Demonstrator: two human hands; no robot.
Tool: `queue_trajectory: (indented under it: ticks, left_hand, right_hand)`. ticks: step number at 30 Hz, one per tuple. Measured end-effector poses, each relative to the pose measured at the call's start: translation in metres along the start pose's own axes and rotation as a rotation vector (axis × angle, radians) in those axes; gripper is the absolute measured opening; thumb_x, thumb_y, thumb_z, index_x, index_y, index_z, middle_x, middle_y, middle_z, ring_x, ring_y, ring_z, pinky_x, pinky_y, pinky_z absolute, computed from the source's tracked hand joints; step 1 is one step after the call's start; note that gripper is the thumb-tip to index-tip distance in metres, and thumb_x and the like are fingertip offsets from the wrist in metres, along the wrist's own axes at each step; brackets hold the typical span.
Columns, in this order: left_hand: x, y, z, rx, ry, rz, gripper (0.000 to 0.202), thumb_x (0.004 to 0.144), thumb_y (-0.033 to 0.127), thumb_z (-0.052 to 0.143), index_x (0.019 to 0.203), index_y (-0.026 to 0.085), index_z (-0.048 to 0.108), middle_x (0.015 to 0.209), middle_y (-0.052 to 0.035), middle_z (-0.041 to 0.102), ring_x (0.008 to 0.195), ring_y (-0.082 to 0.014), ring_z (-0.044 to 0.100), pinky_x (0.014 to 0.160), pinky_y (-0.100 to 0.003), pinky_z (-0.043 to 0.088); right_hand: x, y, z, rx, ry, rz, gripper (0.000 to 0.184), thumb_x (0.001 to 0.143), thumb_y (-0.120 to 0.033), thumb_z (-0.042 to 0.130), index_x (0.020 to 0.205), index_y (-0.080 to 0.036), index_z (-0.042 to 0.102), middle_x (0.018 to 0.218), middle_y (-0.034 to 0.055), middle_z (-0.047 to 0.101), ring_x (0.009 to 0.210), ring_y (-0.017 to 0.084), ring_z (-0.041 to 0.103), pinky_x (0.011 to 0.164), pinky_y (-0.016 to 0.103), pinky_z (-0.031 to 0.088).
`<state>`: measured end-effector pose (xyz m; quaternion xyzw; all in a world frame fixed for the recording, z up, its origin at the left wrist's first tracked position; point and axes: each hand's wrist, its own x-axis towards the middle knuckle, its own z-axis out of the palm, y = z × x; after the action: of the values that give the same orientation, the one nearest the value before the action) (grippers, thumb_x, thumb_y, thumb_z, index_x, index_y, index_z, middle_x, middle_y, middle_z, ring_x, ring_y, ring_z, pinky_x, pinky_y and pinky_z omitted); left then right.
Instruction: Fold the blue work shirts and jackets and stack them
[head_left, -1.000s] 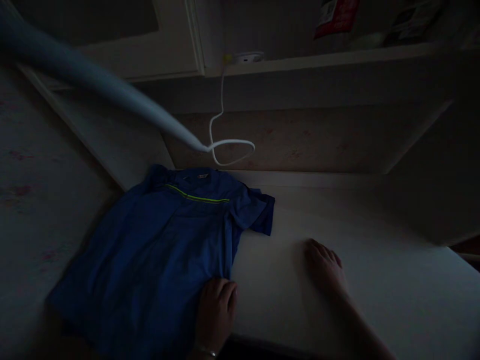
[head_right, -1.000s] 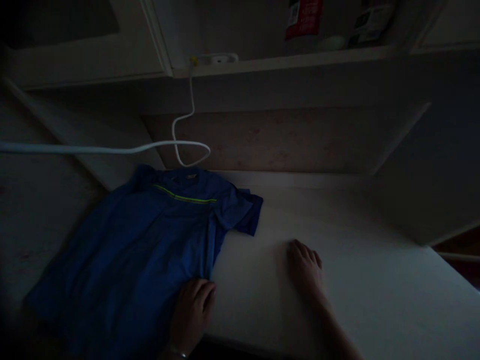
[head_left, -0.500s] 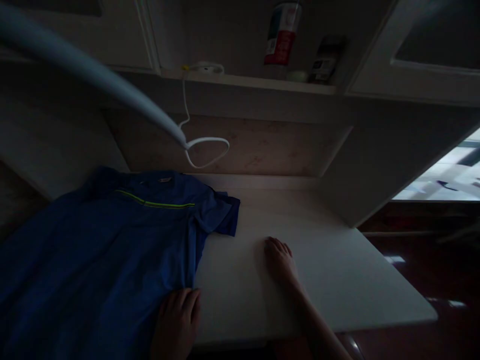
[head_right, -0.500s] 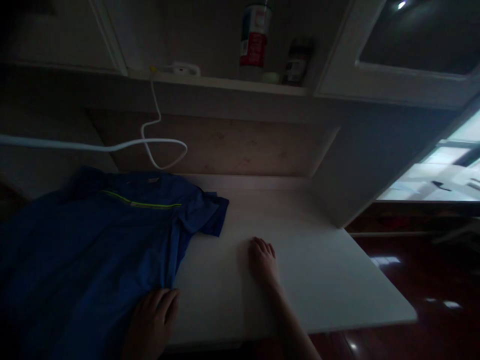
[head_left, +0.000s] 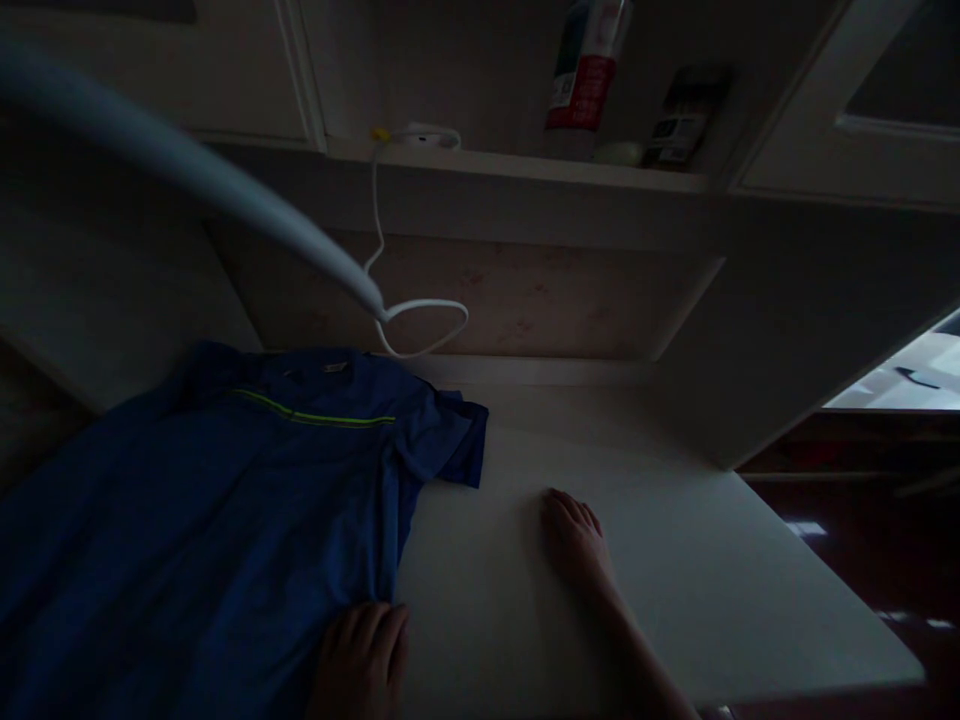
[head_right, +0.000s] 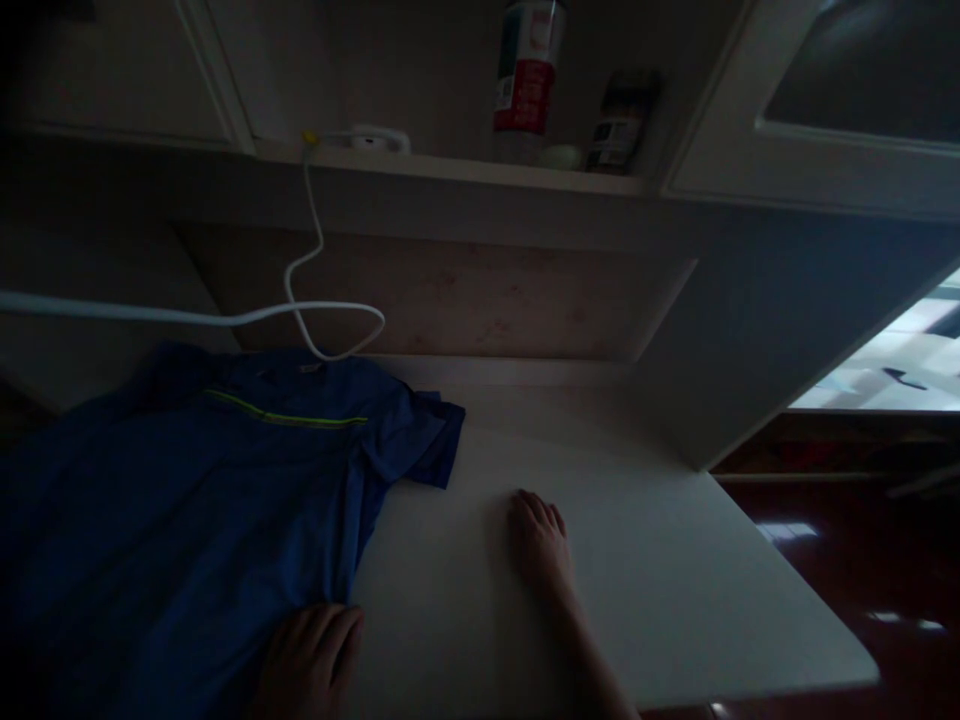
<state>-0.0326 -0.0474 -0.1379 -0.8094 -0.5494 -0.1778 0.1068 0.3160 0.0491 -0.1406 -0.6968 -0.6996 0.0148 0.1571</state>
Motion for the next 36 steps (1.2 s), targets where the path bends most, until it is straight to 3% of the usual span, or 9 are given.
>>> queue_trajectory:
  ticks: [6,14,20,25,31,36]
  left_hand:
    - [-0.005,-0.004,0.008,-0.037,0.032,-0.018,0.022,0.086,0.022,0.058,0.103,0.032,0.068,0.093,-0.0005,0.073,0.086,-0.0203,0.065,0.079,-0.039,0.05]
    - [0.0,0.005,0.0,-0.168,0.006,-0.122,0.021,0.086,0.021,0.059,0.103,0.033,0.066,0.093,0.0027,0.071,0.088,-0.0184,0.062,0.083,-0.037,0.044]
    - [-0.001,0.015,0.005,-0.259,0.108,-0.249,0.022,0.085,0.014,0.057,0.096,0.03,0.067,0.089,0.0035,0.067,0.089,-0.0182,0.055,0.089,-0.038,0.036]
    - [0.002,0.013,0.003,-0.254,0.125,-0.199,0.02,0.086,0.014,0.055,0.096,0.027,0.066,0.088,0.002,0.067,0.086,-0.0185,0.055,0.086,-0.038,0.036]
    - [0.002,0.009,-0.01,-0.223,-0.001,-0.168,0.021,0.087,0.017,0.059,0.1,0.032,0.066,0.093,0.0048,0.069,0.089,-0.0179,0.061,0.085,-0.037,0.044]
    - [-0.005,-0.005,-0.023,-0.235,0.011,-0.059,0.022,0.091,0.02,0.053,0.107,0.029,0.065,0.103,-0.0005,0.07,0.094,-0.0138,0.066,0.084,-0.025,0.053]
  right_hand:
    - [0.0,0.007,0.008,0.016,0.033,-0.009,0.042,0.1,-0.032,0.033,0.128,-0.021,0.061,0.139,0.0084,0.059,0.129,0.023,0.052,0.114,0.047,0.032]
    - [-0.001,0.027,0.024,0.073,0.045,-0.047,0.045,0.1,-0.04,0.033,0.129,-0.02,0.062,0.139,0.0082,0.058,0.13,0.025,0.051,0.114,0.05,0.033]
    - [0.0,0.026,0.026,0.082,0.07,-0.05,0.05,0.098,-0.043,0.032,0.126,-0.018,0.065,0.137,0.0101,0.06,0.127,0.027,0.053,0.111,0.05,0.038]
    - [-0.001,0.023,0.024,0.097,0.076,-0.025,0.049,0.097,-0.043,0.033,0.126,-0.02,0.065,0.136,0.0103,0.061,0.127,0.028,0.054,0.112,0.052,0.036]
    - [0.002,0.028,0.024,0.193,0.062,-0.003,0.048,0.094,-0.043,0.037,0.125,-0.02,0.065,0.137,0.0105,0.06,0.13,0.028,0.051,0.113,0.051,0.034]
    - [0.017,0.018,0.017,0.487,0.009,0.203,0.043,0.082,-0.049,0.049,0.107,-0.02,0.07,0.118,0.0129,0.07,0.113,0.03,0.063,0.1,0.048,0.047]
